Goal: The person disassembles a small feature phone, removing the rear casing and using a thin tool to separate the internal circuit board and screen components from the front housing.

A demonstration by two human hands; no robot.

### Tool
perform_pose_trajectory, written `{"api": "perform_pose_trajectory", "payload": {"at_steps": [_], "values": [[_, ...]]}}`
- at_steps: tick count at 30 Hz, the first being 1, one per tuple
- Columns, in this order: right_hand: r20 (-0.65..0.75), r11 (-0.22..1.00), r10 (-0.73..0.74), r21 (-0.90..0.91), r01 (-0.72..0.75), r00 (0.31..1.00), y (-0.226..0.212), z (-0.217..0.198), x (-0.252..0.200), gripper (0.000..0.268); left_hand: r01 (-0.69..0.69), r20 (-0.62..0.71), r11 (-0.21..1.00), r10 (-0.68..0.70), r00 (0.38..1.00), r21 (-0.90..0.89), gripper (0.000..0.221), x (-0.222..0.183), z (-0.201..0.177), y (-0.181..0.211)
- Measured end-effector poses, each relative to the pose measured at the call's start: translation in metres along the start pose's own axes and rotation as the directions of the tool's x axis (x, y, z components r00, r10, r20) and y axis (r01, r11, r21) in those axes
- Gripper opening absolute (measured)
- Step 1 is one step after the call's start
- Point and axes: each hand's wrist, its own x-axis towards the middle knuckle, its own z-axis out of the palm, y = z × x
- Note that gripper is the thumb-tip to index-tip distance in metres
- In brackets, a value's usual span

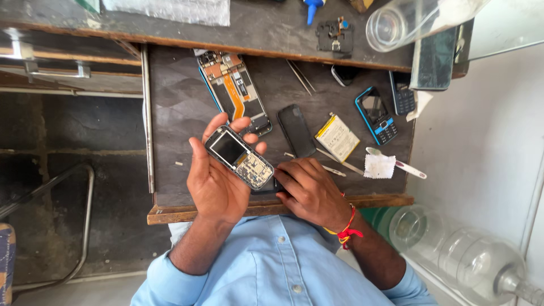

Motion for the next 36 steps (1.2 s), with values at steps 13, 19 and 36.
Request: {"api": "perform_pose_trajectory", "payload": {"at_steps": [13, 19, 36], "values": [[-0.387, 0.92, 0.34, 0.327, -0.218, 0.857, -0.057, -0.043, 0.038, 0.054, 0.004, 0.004, 0.999, -0.004, 1.0, 0.039, 0.062, -0.008, 0.007, -0.008], [-0.423, 0.957, 0.247, 0.248, -0.15, 0.872, -0.077, -0.029, 0.063, 0.054, 0.002, 0.031, 0.998, -0.004, 1.0, 0.059, 0.06, -0.012, 0.008, -0.013], [-0.374, 0.959, 0.262, 0.206, -0.196, 0.89, -0.079, -0.026, 0.063, 0.057, 0.029, 0.07, 0.997, -0.033, 0.997, 0.065, 0.067, -0.009, 0.01, -0.008]]}}
